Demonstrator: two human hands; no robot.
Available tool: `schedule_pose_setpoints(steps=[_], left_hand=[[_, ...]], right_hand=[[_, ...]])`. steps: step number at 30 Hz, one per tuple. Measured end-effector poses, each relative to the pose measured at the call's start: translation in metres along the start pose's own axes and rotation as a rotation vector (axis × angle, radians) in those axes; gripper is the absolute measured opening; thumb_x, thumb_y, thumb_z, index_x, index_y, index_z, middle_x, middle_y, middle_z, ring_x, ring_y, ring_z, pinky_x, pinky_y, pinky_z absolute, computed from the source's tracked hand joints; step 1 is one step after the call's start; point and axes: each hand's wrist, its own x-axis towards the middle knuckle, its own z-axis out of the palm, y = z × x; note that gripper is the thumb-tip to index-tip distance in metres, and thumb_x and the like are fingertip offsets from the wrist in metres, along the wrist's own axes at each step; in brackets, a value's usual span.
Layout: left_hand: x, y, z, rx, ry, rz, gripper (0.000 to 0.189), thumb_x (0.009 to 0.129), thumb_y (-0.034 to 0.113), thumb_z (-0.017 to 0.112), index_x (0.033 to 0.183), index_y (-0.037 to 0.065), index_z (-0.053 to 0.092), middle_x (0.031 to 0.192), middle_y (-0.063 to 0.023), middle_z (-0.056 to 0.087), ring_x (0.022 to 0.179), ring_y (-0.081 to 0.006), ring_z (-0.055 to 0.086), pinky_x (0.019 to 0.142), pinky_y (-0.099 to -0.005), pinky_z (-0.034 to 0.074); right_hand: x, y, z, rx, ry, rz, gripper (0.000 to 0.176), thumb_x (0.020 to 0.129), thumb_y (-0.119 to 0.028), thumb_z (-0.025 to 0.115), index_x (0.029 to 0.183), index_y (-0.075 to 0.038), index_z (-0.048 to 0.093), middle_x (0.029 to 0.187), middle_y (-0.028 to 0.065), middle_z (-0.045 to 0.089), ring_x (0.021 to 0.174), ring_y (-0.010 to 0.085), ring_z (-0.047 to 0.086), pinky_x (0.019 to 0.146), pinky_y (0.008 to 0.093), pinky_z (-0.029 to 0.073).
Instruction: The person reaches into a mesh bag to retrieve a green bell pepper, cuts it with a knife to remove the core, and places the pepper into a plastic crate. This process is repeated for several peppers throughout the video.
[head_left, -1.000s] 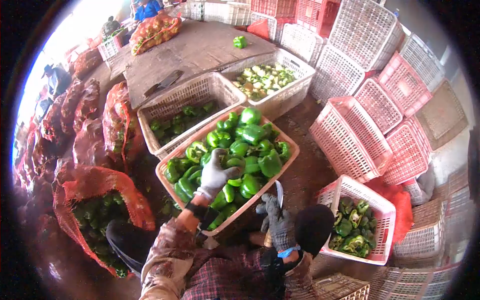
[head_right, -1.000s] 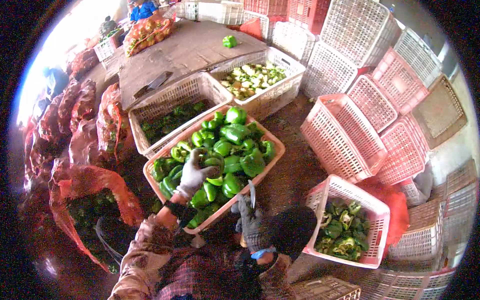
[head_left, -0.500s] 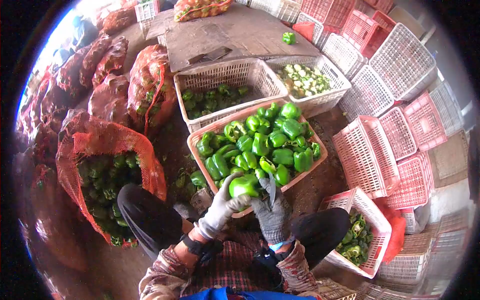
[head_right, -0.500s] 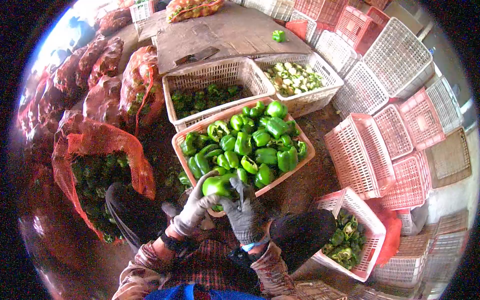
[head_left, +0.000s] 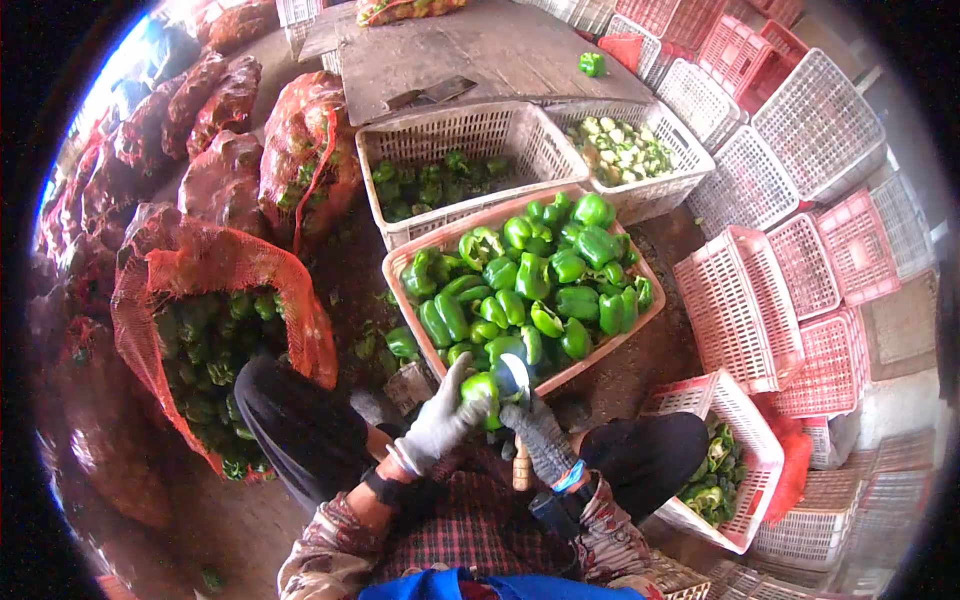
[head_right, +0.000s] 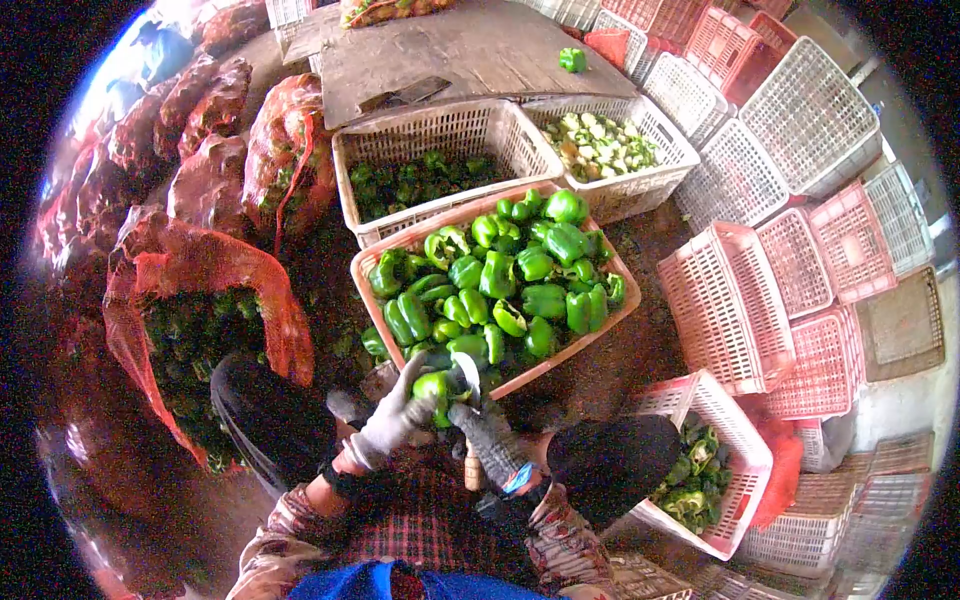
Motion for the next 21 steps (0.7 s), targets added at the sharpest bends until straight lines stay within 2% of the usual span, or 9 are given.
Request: schedule_pose_setpoints(steps=[1,3,6,7,9,12,17,20,21], left_hand=[[-0.007,0.017,-0.005,0.379,0.026,0.045,0.078,0.093,0.049,0.049,0.144,-0.001,0.020,0.136,-0.0288,0.039,0.112,-0.0415,0.055,0.093,-0.0421,0.045],[-0.011,0.020,0.001,0.434,0.011,-0.064,0.079,0.092,0.049,0.050,0.144,-0.003,0.020,0.135,-0.0312,0.037,0.108,-0.0450,0.055,0.090,-0.0447,0.047],[-0.010,0.016,0.006,0.584,-0.010,-0.149,0.080,0.090,0.050,0.051,0.143,-0.003,0.022,0.132,-0.0327,0.040,0.104,-0.0459,0.056,0.086,-0.0475,0.047],[-0.009,0.020,0.003,0.622,-0.042,-0.187,0.078,0.091,0.050,0.050,0.143,-0.001,0.023,0.131,-0.0318,0.042,0.104,-0.0460,0.056,0.087,-0.0473,0.047],[-0.004,0.041,-0.002,0.711,-0.131,-0.303,0.076,0.091,0.049,0.051,0.143,0.000,0.025,0.128,-0.0303,0.047,0.105,-0.0457,0.056,0.090,-0.0464,0.046],[0.000,0.028,-0.009,0.624,-0.151,-0.235,0.077,0.090,0.046,0.051,0.141,-0.005,0.024,0.125,-0.0353,0.047,0.106,-0.0460,0.056,0.091,-0.0474,0.045],[-0.016,-0.003,-0.006,0.212,-0.054,-0.189,0.066,0.082,0.021,0.056,0.139,0.003,0.029,0.134,-0.0262,0.041,0.121,-0.0423,0.047,0.100,-0.0415,0.040],[-0.020,-0.013,-0.004,0.247,-0.075,-0.051,0.069,0.081,0.005,0.060,0.142,0.005,0.029,0.139,-0.0165,0.042,0.129,-0.0268,0.042,0.108,-0.0362,0.033],[-0.019,-0.006,0.000,0.271,-0.095,-0.084,0.072,0.079,0.002,0.061,0.142,0.005,0.028,0.141,-0.0171,0.037,0.130,-0.0291,0.040,0.109,-0.0365,0.032]], right_hand=[[0.002,0.012,0.001,-0.042,0.008,-0.056,0.056,0.088,-0.017,0.061,0.138,-0.007,0.038,0.112,0.0095,0.061,0.090,0.0196,0.062,0.073,0.0320,0.051],[0.001,0.026,0.004,-0.151,0.079,-0.058,0.055,0.088,-0.013,0.060,0.139,-0.008,0.039,0.123,0.0113,0.058,0.114,0.0223,0.054,0.097,0.0343,0.042],[0.004,0.027,0.012,-0.223,0.095,-0.171,0.055,0.087,-0.011,0.061,0.139,-0.010,0.041,0.122,0.0125,0.059,0.111,0.0234,0.056,0.094,0.0352,0.044],[0.004,0.046,0.006,-0.441,0.136,-0.249,0.056,0.087,-0.010,0.062,0.139,-0.010,0.042,0.122,0.0142,0.059,0.109,0.0260,0.057,0.095,0.0367,0.044],[0.016,0.071,0.007,-0.117,0.077,-0.141,0.056,0.087,-0.010,0.062,0.139,-0.011,0.042,0.122,0.0154,0.059,0.110,0.0283,0.057,0.095,0.0377,0.044],[0.010,0.070,0.008,-0.092,0.044,-0.118,0.056,0.086,-0.009,0.063,0.138,-0.009,0.043,0.128,0.0164,0.055,0.119,0.0297,0.052,0.100,0.0372,0.041],[0.003,0.059,0.018,-0.186,0.042,-0.192,0.060,0.084,-0.008,0.064,0.139,-0.006,0.039,0.135,0.0160,0.050,0.124,0.0287,0.049,0.105,0.0367,0.038],[0.009,0.085,0.011,-0.320,0.041,-0.224,0.073,0.079,0.000,0.068,0.143,-0.003,0.033,0.138,0.0111,0.044,0.125,0.0199,0.045,0.105,0.0333,0.037],[0.009,0.082,0.013,-0.309,0.053,-0.193,0.073,0.078,0.000,0.069,0.142,-0.003,0.034,0.137,0.0113,0.045,0.124,0.0199,0.046,0.105,0.0335,0.037]])
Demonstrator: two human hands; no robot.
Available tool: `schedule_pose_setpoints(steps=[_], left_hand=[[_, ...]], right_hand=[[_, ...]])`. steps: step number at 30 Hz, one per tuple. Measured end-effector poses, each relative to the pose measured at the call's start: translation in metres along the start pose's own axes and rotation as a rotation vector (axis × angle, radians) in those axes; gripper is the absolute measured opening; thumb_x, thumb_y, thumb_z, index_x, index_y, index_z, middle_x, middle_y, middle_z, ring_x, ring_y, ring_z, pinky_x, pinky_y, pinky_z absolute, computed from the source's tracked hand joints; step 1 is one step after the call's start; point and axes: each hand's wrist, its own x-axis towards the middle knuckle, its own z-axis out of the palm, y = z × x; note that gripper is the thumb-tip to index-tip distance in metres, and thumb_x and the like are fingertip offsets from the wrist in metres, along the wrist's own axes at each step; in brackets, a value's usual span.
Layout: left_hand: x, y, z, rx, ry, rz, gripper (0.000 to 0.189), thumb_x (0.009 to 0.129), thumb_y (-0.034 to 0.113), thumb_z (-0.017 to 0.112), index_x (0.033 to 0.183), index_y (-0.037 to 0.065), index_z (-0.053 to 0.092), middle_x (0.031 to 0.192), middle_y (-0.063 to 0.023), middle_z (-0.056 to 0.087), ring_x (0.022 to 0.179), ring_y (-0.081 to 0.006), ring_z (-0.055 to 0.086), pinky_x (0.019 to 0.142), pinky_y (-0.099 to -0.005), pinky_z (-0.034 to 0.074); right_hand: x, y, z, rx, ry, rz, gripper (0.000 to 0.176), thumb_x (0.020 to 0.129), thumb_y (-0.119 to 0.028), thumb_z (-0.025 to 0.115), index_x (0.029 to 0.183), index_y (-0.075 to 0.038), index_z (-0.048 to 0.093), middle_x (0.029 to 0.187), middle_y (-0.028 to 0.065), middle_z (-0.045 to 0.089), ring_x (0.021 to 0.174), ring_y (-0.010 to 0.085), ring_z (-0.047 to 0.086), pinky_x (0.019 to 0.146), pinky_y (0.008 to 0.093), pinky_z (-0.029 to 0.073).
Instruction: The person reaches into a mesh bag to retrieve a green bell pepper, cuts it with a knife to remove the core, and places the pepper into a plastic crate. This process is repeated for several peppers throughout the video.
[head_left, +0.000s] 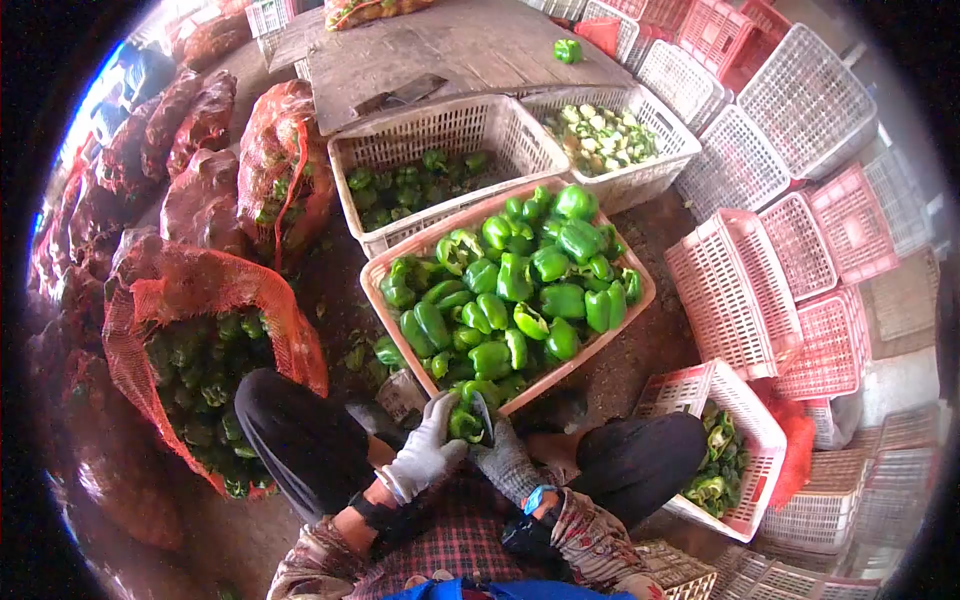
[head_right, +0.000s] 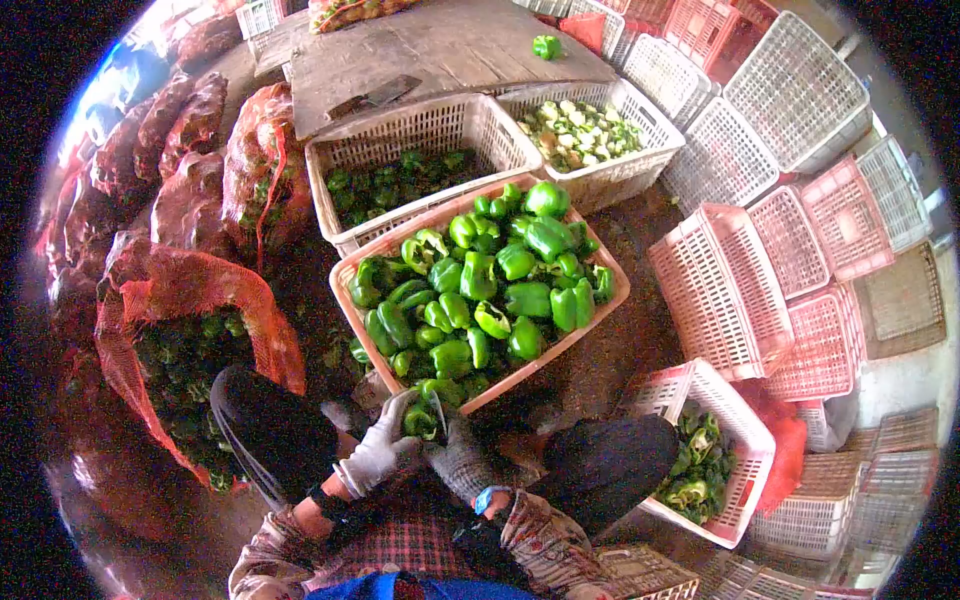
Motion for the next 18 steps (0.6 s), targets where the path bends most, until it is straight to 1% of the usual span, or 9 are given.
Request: schedule_pose_setpoints(steps=[3,4,5,7,8,11,14,17,18], left_hand=[[0.004,0.016,-0.010,-0.048,-0.029,-0.114,0.072,0.079,0.001,0.060,0.143,0.006,0.027,0.140,-0.0181,0.036,0.130,-0.0319,0.041,0.109,-0.0368,0.032],[0.004,0.007,-0.006,-0.030,0.006,-0.038,0.072,0.079,0.002,0.061,0.143,0.007,0.027,0.140,-0.0185,0.036,0.129,-0.0329,0.042,0.109,-0.0371,0.033],[0.003,0.006,-0.005,-0.019,0.014,-0.032,0.071,0.079,0.006,0.060,0.142,0.006,0.027,0.140,-0.0207,0.035,0.128,-0.0366,0.041,0.107,-0.0384,0.035],[0.003,0.010,-0.004,0.007,0.017,-0.022,0.070,0.078,0.014,0.059,0.140,0.003,0.028,0.139,-0.0253,0.033,0.126,-0.0440,0.041,0.104,-0.0409,0.037],[0.004,0.011,-0.006,-0.023,0.021,-0.036,0.067,0.078,0.014,0.060,0.138,0.002,0.030,0.138,-0.0247,0.035,0.126,-0.0434,0.041,0.104,-0.0407,0.038],[0.008,0.001,-0.001,-0.074,0.081,-0.010,0.062,0.077,0.012,0.059,0.134,0.002,0.036,0.138,-0.0225,0.036,0.124,-0.0425,0.043,0.103,-0.0397,0.039],[0.010,0.005,0.003,-0.072,0.139,-0.044,0.056,0.075,0.008,0.057,0.128,0.004,0.042,0.136,-0.0190,0.040,0.123,-0.0400,0.045,0.102,-0.0384,0.040],[0.017,-0.009,0.007,-0.159,0.154,-0.064,0.051,0.074,0.006,0.055,0.124,0.006,0.045,0.134,-0.0165,0.044,0.122,-0.0376,0.047,0.101,-0.0374,0.040],[0.018,-0.020,0.013,-0.214,0.185,-0.043,0.049,0.074,0.005,0.055,0.122,0.006,0.047,0.133,-0.0150,0.045,0.123,-0.0351,0.047,0.102,-0.0361,0.040]], right_hand=[[0.002,-0.003,0.000,-0.031,0.012,0.104,0.071,0.076,0.000,0.070,0.139,-0.003,0.037,0.134,0.0121,0.047,0.121,0.0200,0.048,0.102,0.0341,0.040],[0.003,0.003,0.001,-0.075,0.012,0.142,0.070,0.076,0.000,0.070,0.138,-0.003,0.039,0.133,0.0124,0.048,0.120,0.0201,0.049,0.101,0.0344,0.041],[0.003,0.009,0.002,-0.117,0.013,0.184,0.068,0.076,0.000,0.070,0.137,-0.003,0.040,0.131,0.0127,0.049,0.118,0.0202,0.050,0.100,0.0346,0.042],[0.002,0.005,0.005,-0.064,0.042,0.156,0.063,0.077,-0.007,0.068,0.135,-0.006,0.042,0.129,0.0175,0.050,0.120,0.0309,0.049,0.100,0.0392,0.040],[0.001,0.003,0.006,-0.039,0.061,0.141,0.061,0.078,-0.011,0.067,0.133,-0.007,0.043,0.128,0.0199,0.051,0.120,0.0362,0.049,0.100,0.0416,0.040],[0.007,-0.038,0.003,-0.147,0.047,0.283,0.059,0.077,-0.008,0.064,0.132,-0.007,0.044,0.127,0.0211,0.051,0.120,0.0382,0.048,0.101,0.0424,0.039],[0.004,-0.036,0.010,-0.324,0.121,0.286,0.062,0.076,-0.007,0.070,0.131,-0.004,0.043,0.122,0.0173,0.053,0.116,0.0285,0.053,0.098,0.0370,0.043],[0.007,-0.027,0.018,-0.377,0.180,0.267,0.062,0.075,-0.007,0.069,0.132,-0.004,0.042,0.123,0.0195,0.051,0.117,0.0308,0.052,0.099,0.0389,0.042],[0.007,-0.026,0.020,-0.391,0.193,0.289,0.062,0.075,-0.007,0.068,0.131,-0.004,0.043,0.125,0.0213,0.049,0.118,0.0332,0.050,0.099,0.0394,0.041]])
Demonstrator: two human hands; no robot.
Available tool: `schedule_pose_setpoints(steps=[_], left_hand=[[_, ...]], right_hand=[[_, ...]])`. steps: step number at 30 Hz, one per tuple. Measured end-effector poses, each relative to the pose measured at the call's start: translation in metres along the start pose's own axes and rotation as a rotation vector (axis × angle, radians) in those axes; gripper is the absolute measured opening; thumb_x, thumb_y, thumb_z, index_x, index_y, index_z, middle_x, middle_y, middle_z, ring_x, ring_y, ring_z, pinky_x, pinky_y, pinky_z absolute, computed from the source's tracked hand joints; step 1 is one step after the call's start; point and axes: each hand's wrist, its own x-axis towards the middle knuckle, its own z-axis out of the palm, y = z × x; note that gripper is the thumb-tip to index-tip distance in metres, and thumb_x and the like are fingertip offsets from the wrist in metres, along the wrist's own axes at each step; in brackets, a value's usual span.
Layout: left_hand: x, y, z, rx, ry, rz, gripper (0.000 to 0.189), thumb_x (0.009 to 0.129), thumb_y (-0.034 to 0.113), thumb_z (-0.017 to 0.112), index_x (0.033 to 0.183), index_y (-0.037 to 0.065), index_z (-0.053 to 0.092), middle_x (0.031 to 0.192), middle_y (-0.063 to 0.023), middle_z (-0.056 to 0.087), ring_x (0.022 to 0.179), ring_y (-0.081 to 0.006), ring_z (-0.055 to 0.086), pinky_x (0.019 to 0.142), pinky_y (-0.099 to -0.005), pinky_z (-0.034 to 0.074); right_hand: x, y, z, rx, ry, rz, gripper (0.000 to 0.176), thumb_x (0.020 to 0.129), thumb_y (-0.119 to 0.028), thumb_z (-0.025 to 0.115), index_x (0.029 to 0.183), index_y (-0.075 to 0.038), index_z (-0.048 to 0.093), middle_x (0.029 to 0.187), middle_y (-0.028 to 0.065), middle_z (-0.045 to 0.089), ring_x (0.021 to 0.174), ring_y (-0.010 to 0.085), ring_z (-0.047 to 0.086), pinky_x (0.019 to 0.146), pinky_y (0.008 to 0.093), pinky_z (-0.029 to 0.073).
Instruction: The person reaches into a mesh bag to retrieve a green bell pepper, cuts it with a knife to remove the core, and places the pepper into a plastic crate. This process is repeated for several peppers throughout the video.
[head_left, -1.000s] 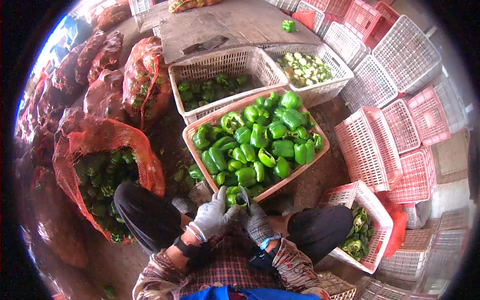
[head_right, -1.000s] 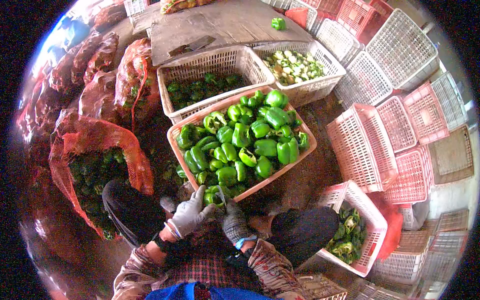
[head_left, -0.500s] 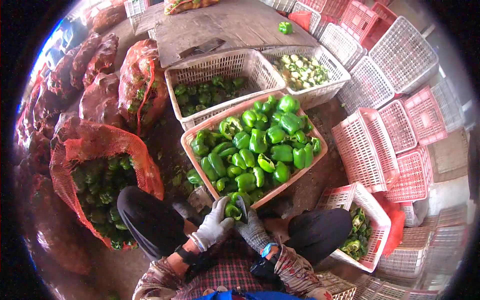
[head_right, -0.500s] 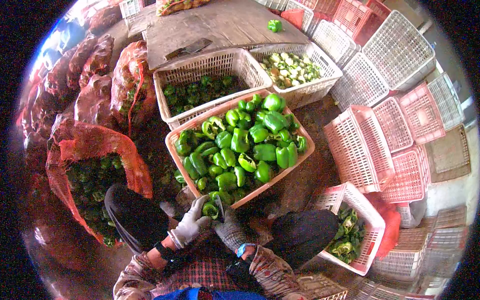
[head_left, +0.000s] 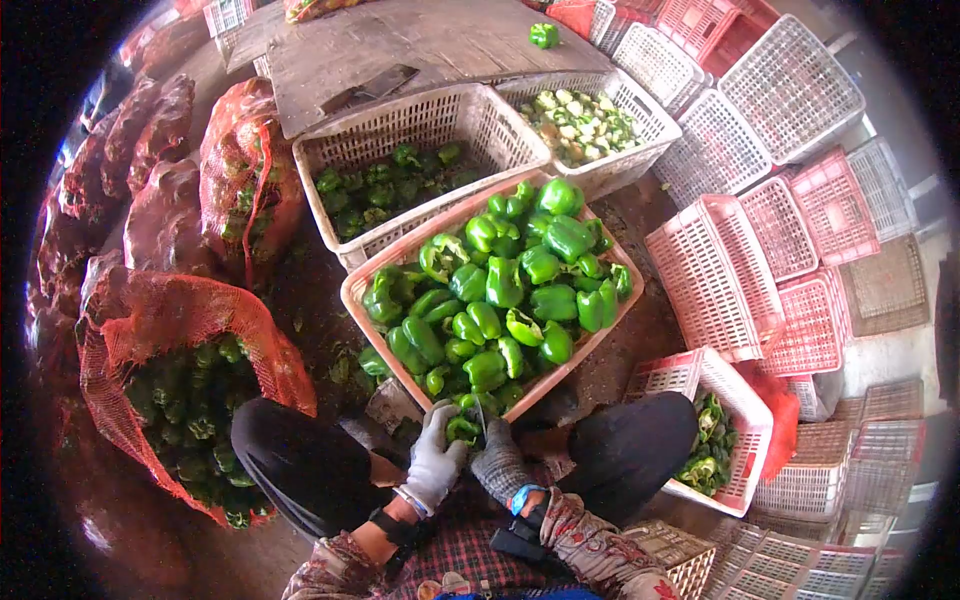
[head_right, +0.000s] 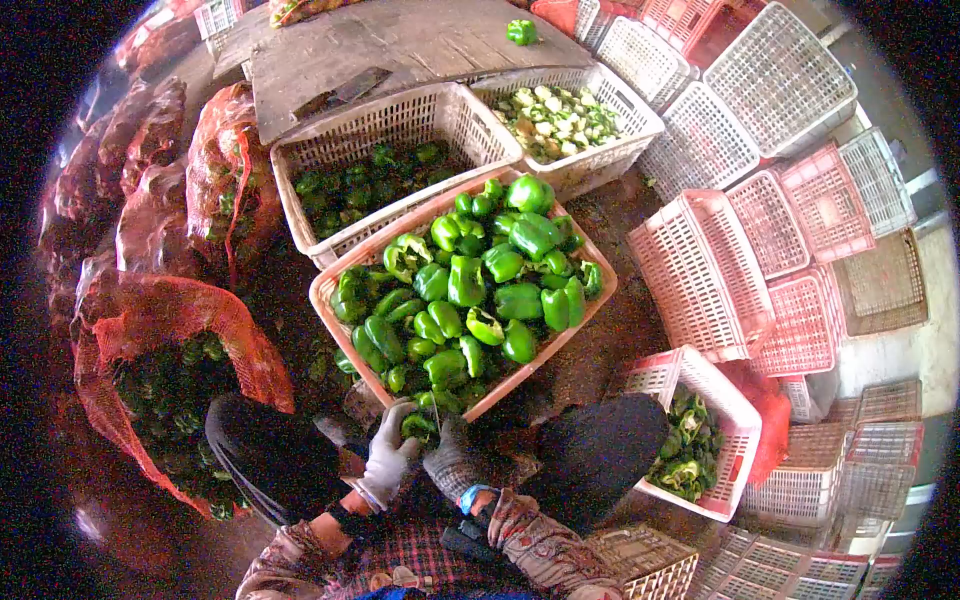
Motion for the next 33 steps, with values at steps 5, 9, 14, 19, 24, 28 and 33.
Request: schedule_pose_setpoints(steps=[5,9,14,19,24,28,33], left_hand=[[0.006,-0.020,-0.006,-0.239,-0.096,-0.009,0.050,0.073,-0.002,0.053,0.123,0.005,0.048,0.135,-0.0143,0.045,0.123,-0.0268,0.047,0.102,-0.0312,0.038],[-0.007,0.001,-0.017,-0.364,-0.160,-0.087,0.057,0.071,-0.006,0.052,0.127,0.002,0.046,0.127,-0.0109,0.047,0.119,-0.0220,0.048,0.103,-0.0297,0.037],[-0.033,0.004,-0.005,-0.554,-0.152,-0.040,0.061,0.067,-0.008,0.048,0.127,0.001,0.048,0.120,-0.0087,0.052,0.115,-0.0179,0.050,0.101,-0.0291,0.039],[-0.028,0.046,-0.012,-0.645,-0.344,-0.257,0.062,0.066,-0.012,0.047,0.126,0.001,0.051,0.110,-0.0048,0.060,0.101,-0.0144,0.058,0.092,-0.0262,0.046],[-0.021,0.037,-0.011,-0.805,-0.516,-0.315,0.065,0.064,-0.010,0.048,0.129,-0.001,0.048,0.119,-0.0119,0.060,0.109,-0.0210,0.060,0.096,-0.0301,0.047],[-0.007,0.044,-0.004,-1.140,-0.581,-0.411,0.065,0.072,0.004,0.056,0.136,0.001,0.042,0.128,-0.0186,0.054,0.110,-0.0294,0.060,0.089,-0.0444,0.054],[0.021,0.059,0.020,-1.158,-0.241,-0.186,0.068,0.076,0.019,0.060,0.139,0.007,0.038,0.132,-0.0171,0.051,0.114,-0.0311,0.056,0.084,-0.0447,0.055]], right_hand=[[0.000,-0.024,-0.013,-0.069,0.031,-0.136,0.062,0.074,-0.013,0.069,0.130,-0.007,0.044,0.121,0.0229,0.053,0.114,0.0383,0.051,0.097,0.0400,0.043],[0.000,-0.002,-0.004,-0.008,-0.029,-0.211,0.067,0.073,-0.019,0.076,0.131,-0.010,0.043,0.118,0.0169,0.058,0.110,0.0329,0.056,0.093,0.0383,0.046],[0.011,0.058,0.020,0.672,-0.271,-0.042,0.066,0.074,-0.018,0.074,0.132,-0.011,0.042,0.118,0.0166,0.058,0.106,0.0313,0.059,0.089,0.0391,0.049],[-0.028,-0.025,-0.060,0.096,-0.167,-0.346,0.059,0.076,-0.016,0.073,0.127,-0.008,0.044,0.112,0.0158,0.060,0.105,0.0320,0.060,0.089,0.0397,0.048],[-0.022,-0.013,-0.084,0.208,-0.263,-0.415,0.055,0.078,-0.010,0.070,0.127,-0.006,0.045,0.113,0.0124,0.059,0.109,0.0260,0.057,0.092,0.0377,0.046],[-0.003,0.009,-0.086,0.496,-0.229,-0.256,0.039,0.086,-0.010,0.062,0.122,-0.006,0.050,0.099,0.0072,0.062,0.092,0.0212,0.062,0.082,0.0342,0.051],[0.041,-0.032,-0.109,0.612,-0.146,0.173,0.023,0.090,-0.014,0.055,0.111,-0.006,0.054,0.070,0.0021,0.056,0.041,0.0126,0.051,0.039,0.0251,0.044]])
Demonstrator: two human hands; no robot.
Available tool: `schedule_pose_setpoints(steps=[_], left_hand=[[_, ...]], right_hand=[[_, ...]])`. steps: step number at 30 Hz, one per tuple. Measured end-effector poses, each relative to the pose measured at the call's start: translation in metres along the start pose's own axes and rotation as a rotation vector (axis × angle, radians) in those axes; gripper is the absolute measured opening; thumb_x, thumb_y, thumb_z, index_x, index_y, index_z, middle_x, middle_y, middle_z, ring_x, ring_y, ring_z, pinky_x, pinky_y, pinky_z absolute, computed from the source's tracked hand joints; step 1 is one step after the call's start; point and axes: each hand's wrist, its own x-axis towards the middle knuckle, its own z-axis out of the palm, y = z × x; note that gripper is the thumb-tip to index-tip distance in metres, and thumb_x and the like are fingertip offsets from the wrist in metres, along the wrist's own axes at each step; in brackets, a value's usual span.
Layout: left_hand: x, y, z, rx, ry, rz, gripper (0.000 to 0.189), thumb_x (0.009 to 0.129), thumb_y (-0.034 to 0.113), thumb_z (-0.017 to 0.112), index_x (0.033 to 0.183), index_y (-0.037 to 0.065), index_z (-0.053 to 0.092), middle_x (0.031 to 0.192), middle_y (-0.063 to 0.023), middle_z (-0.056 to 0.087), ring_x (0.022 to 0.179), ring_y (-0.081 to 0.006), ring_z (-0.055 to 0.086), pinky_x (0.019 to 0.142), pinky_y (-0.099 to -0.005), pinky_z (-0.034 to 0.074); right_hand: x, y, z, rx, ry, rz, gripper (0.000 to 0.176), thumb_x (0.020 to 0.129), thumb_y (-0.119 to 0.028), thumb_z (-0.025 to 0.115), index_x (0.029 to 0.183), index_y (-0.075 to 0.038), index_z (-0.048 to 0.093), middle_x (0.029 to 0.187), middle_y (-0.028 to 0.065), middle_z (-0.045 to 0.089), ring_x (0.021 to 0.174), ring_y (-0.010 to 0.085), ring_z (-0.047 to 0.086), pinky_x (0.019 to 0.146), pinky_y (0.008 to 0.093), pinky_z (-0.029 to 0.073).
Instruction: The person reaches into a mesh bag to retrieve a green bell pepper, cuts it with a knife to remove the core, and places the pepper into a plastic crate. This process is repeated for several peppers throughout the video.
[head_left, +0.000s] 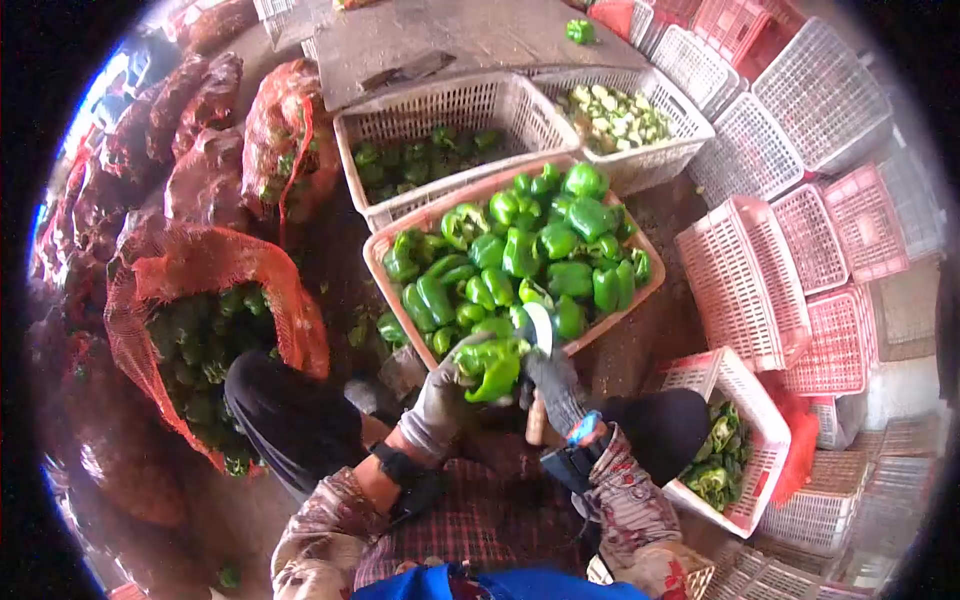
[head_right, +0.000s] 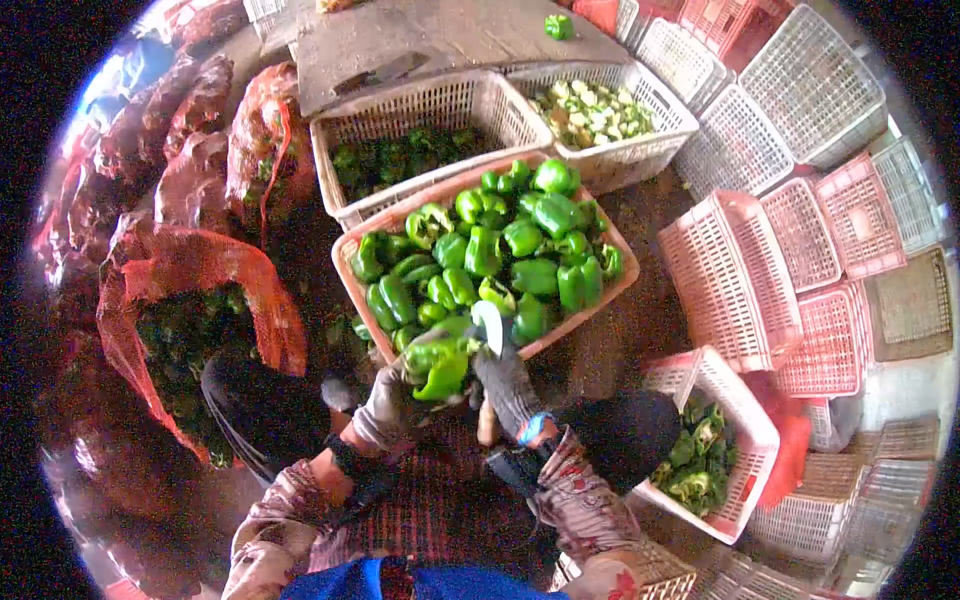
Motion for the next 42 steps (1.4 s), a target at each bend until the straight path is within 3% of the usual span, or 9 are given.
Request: schedule_pose_setpoints(steps=[5,11,18,21,26,31,35,39,42], left_hand=[[0.041,0.007,0.002,0.077,0.061,0.262,0.066,0.080,0.011,0.053,0.142,0.013,0.029,0.129,-0.0130,0.049,0.114,-0.0287,0.054,0.092,-0.0433,0.050],[0.037,-0.001,0.001,0.256,0.134,0.229,0.070,0.085,0.010,0.051,0.148,0.012,0.021,0.127,-0.0115,0.048,0.105,-0.0203,0.055,0.090,-0.0325,0.047],[0.027,-0.025,0.005,0.836,0.320,0.480,0.062,0.086,0.014,0.057,0.141,-0.001,0.034,0.133,-0.0176,0.038,0.125,-0.0281,0.038,0.106,-0.0346,0.032],[0.028,-0.020,0.009,1.030,0.319,0.628,0.062,0.084,0.018,0.062,0.138,-0.002,0.038,0.128,-0.0171,0.041,0.121,-0.0273,0.041,0.104,-0.0354,0.033],[0.028,-0.015,0.008,0.585,0.216,0.413,0.053,0.091,0.024,0.057,0.136,0.001,0.040,0.121,-0.0118,0.051,0.108,-0.0210,0.051,0.097,-0.0320,0.040],[0.030,-0.022,0.009,0.418,0.275,0.369,0.056,0.097,0.043,0.044,0.137,0.003,0.039,0.124,-0.0142,0.055,0.111,-0.0239,0.056,0.097,-0.0366,0.045],[0.035,-0.023,-0.006,-0.066,0.175,0.248,0.065,0.094,0.054,0.046,0.136,0.005,0.039,0.121,-0.0152,0.057,0.107,-0.0250,0.059,0.093,-0.0391,0.048],[0.032,-0.005,-0.015,-0.041,0.180,0.292,0.061,0.093,0.052,0.049,0.127,0.003,0.048,0.118,-0.0134,0.059,0.103,-0.0263,0.060,0.092,-0.0409,0.048],[0.035,-0.005,-0.020,-0.056,0.185,0.280,0.059,0.093,0.052,0.050,0.125,0.003,0.050,0.117,-0.0131,0.059,0.102,-0.0258,0.061,0.092,-0.0402,0.049]], right_hand=[[0.023,-0.017,-0.003,-0.232,0.351,-0.779,0.024,0.090,-0.016,0.061,0.110,-0.003,0.057,0.106,0.0119,0.064,0.101,0.0264,0.060,0.090,0.0370,0.047],[0.000,-0.023,0.022,-0.699,0.213,-1.025,0.031,0.087,-0.016,0.061,0.114,-0.002,0.057,0.106,0.0206,0.063,0.099,0.0375,0.061,0.084,0.0423,0.050],[-0.012,-0.014,0.026,-0.883,0.141,-0.500,0.039,0.088,-0.012,0.061,0.126,-0.006,0.053,0.110,0.0168,0.064,0.097,0.0356,0.063,0.081,0.0398,0.051],[-0.016,-0.010,0.030,-0.682,0.214,-0.752,0.036,0.091,-0.012,0.056,0.127,-0.007,0.054,0.113,0.0154,0.065,0.099,0.0321,0.065,0.082,0.0378,0.051],[-0.010,0.007,0.032,-0.389,0.252,-0.725,0.030,0.095,-0.009,0.052,0.124,-0.004,0.057,0.113,0.0092,0.066,0.097,0.0227,0.065,0.084,0.0328,0.051],[-0.022,-0.004,0.039,0.396,0.199,-0.310,0.029,0.096,-0.016,0.050,0.121,-0.003,0.056,0.087,0.0029,0.061,0.054,0.0054,0.044,0.047,0.0214,0.039],[-0.027,-0.010,0.023,0.604,-0.032,-0.289,0.037,0.094,-0.023,0.051,0.128,-0.007,0.052,0.086,0.0040,0.060,0.054,0.0098,0.049,0.042,0.0245,0.041],[-0.074,-0.042,-0.044,0.070,0.517,-0.313,0.034,0.095,-0.025,0.052,0.124,-0.008,0.052,0.080,0.0110,0.064,0.052,0.0181,0.058,0.043,0.0301,0.047],[-0.122,-0.022,-0.168,-0.155,0.986,-0.595,0.034,0.094,-0.023,0.054,0.122,-0.004,0.055,0.107,0.0128,0.063,0.078,0.0218,0.063,0.064,0.0325,0.051]])
